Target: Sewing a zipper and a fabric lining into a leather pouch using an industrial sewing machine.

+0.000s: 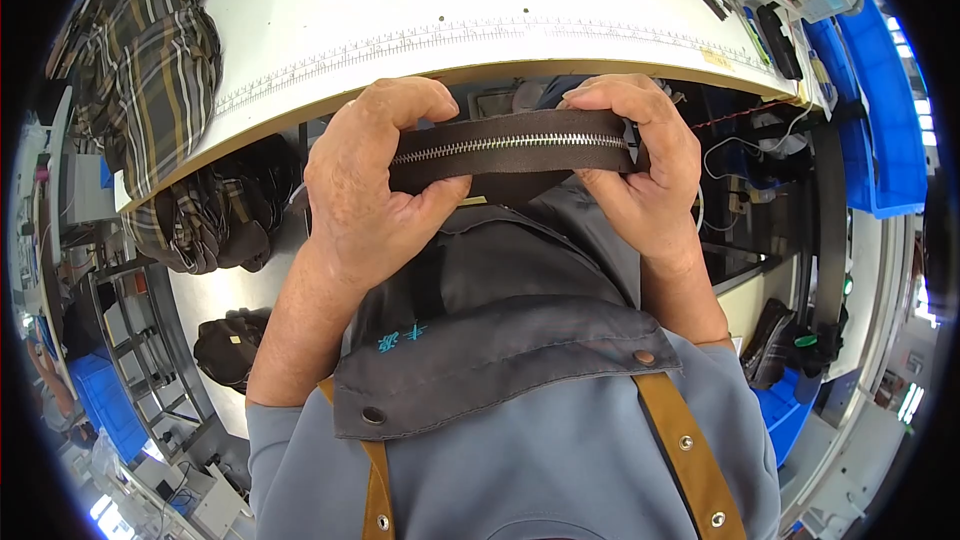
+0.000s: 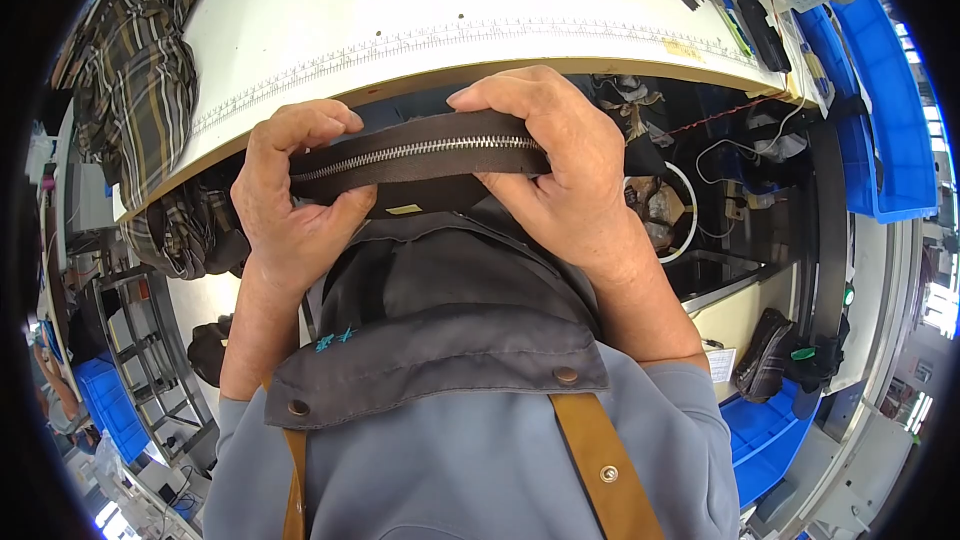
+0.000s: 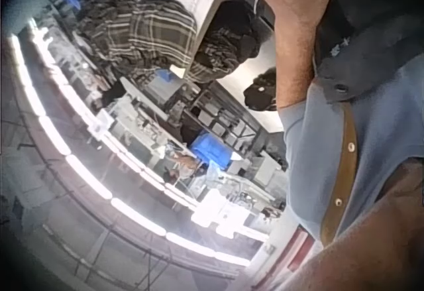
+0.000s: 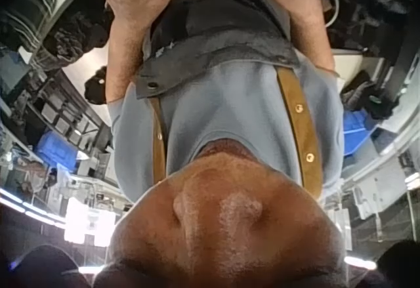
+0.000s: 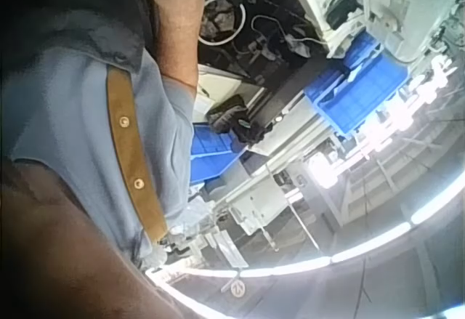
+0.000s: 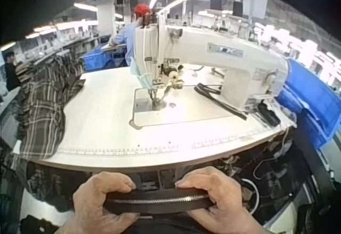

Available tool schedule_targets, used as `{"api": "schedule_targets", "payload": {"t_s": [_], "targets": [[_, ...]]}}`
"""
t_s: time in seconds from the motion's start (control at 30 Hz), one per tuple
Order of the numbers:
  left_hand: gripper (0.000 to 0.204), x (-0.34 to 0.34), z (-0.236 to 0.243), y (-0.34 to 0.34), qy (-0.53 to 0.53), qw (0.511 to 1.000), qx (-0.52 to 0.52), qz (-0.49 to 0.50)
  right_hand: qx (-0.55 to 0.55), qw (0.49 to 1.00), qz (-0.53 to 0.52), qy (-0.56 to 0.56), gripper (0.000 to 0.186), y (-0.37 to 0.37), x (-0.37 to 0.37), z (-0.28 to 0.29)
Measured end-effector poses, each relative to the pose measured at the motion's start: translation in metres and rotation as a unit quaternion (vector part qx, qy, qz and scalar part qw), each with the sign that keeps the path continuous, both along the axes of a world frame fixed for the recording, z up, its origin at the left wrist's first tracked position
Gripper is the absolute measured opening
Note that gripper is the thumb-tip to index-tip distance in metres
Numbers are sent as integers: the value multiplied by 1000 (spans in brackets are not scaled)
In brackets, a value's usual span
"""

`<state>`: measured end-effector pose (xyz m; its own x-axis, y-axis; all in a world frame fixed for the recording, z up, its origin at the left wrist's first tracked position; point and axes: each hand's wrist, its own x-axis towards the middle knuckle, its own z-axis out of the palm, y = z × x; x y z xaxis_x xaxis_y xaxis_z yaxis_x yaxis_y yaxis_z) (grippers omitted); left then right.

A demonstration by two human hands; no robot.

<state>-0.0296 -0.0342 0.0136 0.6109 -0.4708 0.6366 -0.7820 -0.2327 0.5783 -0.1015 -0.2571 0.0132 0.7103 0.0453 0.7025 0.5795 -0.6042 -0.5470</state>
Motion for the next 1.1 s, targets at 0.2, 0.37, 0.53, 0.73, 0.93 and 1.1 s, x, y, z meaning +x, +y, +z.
{"api": "schedule_targets", "payload": {"t_s": [0.2,0.37,0.53,0.73,0.93,1.1], "targets": [[39,3,3,-3,-74,997,22,12,3,1000,8,-15,34,-2,2,-2],[39,5,6,0,-97,994,38,35,53,999,-2,14,25,-5,-1,-2],[27,10,14,11,-122,986,102,54,116,983,-29,136,13,-13,-1,-4],[7,17,8,20,48,991,105,63,373,877,45,299,25,-16,3,-14],[22,22,-2,33,409,907,-69,-67,441,833,95,320,28,-18,5,-22],[24,31,-9,46,484,867,-73,-95,460,811,123,340,29,-17,5,-28]]}}
